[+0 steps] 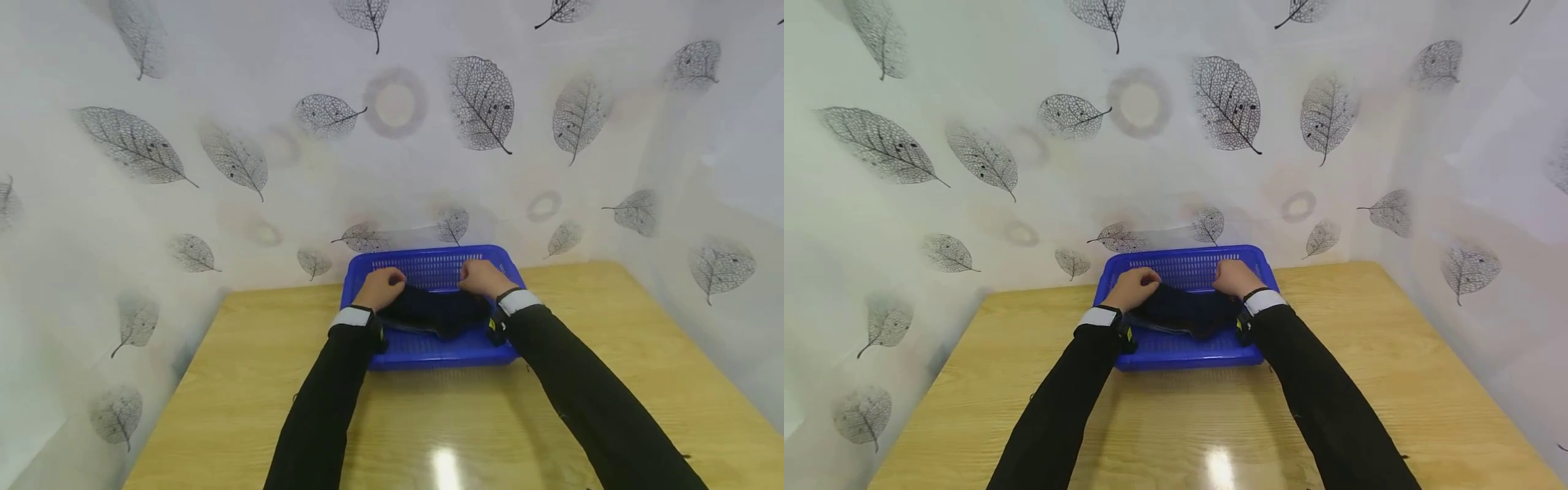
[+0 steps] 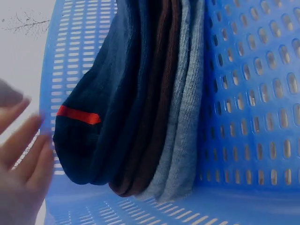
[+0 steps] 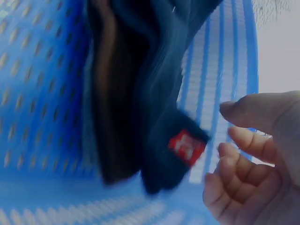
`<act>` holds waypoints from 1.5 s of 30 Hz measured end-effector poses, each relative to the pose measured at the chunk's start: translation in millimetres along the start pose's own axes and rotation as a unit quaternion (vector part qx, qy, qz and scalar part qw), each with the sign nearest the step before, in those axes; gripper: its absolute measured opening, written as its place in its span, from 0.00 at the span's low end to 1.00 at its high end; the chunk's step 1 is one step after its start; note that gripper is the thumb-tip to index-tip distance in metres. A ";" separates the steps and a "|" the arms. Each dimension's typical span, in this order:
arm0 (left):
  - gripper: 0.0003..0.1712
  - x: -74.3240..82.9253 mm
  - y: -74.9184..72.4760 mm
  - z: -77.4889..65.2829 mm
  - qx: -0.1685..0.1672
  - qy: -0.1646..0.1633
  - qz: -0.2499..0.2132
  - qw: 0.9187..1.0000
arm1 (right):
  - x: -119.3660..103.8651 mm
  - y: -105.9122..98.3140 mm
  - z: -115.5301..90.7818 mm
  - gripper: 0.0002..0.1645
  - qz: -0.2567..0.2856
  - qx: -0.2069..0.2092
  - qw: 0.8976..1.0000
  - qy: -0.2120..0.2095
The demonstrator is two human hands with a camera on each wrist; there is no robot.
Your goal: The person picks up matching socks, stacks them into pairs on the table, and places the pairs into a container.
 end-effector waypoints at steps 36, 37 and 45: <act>0.26 7.1 69.1 -14.8 -0.257 -0.120 -0.090 0.955 | 44.0 24.3 -19.3 0.30 -0.179 -0.066 0.977 0.090; 0.26 8.3 68.5 -15.2 -0.261 -0.123 -0.093 0.953 | 45.9 25.7 -16.1 0.29 -0.185 -0.061 0.977 0.088; 0.34 20.4 67.7 -17.1 -0.296 -0.126 -0.105 0.941 | 59.7 36.8 -18.5 0.34 -0.097 -0.156 0.975 0.125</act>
Point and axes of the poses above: each hand's wrist, its own z-axis towards the middle knuckle, its own y-axis out of the palm, x = y × z, the point moved 9 cm from there along z, towards the middle knuckle, and after that the axes turned 11 degrees about y, right-handed, at the moved point
